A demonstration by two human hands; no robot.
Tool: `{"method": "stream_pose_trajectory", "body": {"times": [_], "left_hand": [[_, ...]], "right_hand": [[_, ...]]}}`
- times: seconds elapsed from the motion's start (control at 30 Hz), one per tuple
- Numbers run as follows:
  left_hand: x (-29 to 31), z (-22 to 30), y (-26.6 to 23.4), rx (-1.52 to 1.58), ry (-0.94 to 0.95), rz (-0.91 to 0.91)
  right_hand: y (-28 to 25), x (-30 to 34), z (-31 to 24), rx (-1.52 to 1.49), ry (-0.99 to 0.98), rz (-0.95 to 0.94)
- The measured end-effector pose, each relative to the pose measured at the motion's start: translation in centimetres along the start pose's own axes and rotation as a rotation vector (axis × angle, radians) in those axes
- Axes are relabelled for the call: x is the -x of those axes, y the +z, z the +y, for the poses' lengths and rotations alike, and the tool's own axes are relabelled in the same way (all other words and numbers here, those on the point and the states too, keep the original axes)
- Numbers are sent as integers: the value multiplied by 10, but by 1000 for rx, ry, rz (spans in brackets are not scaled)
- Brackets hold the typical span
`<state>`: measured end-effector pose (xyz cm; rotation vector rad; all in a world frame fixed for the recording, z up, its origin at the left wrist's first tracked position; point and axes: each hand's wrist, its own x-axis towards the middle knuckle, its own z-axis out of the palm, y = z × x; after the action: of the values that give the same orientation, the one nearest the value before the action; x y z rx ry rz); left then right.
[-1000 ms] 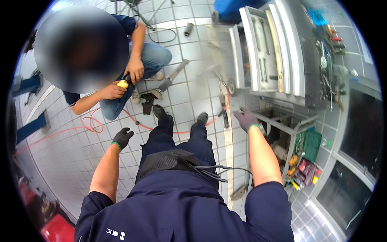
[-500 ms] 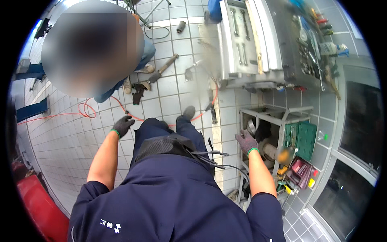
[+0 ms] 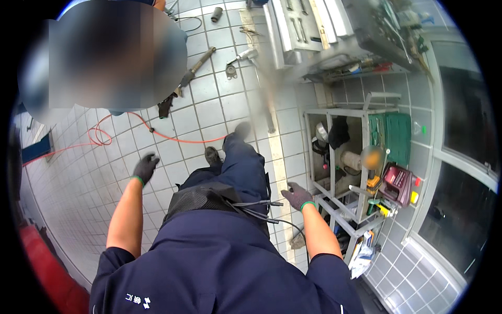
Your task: The person unpacks a new car part from a box and applies lubricant to a metal component. They then use a pneumatic impact wrench to tighten bolts on a car axle assembly on the floor. The person also uses a screwdriver to open another box and retrieves a part.
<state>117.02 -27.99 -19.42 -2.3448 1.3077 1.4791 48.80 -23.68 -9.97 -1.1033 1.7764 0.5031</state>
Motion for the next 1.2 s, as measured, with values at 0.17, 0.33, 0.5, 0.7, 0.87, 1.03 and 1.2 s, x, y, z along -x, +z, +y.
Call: {"method": "stream_pose_trajectory", "body": {"times": [0.17, 0.33, 0.5, 0.7, 0.87, 1.03, 1.2], "left_hand": [[43, -136, 64, -594, -112, -582], [39, -123, 44, -274, -383, -463], [-37, -6, 0, 21, -199, -104], [-182, 120, -6, -83, 35, 5], [-329, 122, 31, -264, -37, -45], [-523, 109, 58, -479, -10, -24], [-712, 115, 83, -949, 45, 37]], "right_hand": [[-35, -2, -21, -182, -84, 154], [-82, -22, -23, -241, -101, 203], [-101, -61, -22, -108, -46, 173], [-95, -149, -43, -47, -8, 67], [-83, -245, -114, -115, 4, 5], [-36, -369, -156, -261, 18, 42], [26, -524, -98, -371, 4, 211]]}}
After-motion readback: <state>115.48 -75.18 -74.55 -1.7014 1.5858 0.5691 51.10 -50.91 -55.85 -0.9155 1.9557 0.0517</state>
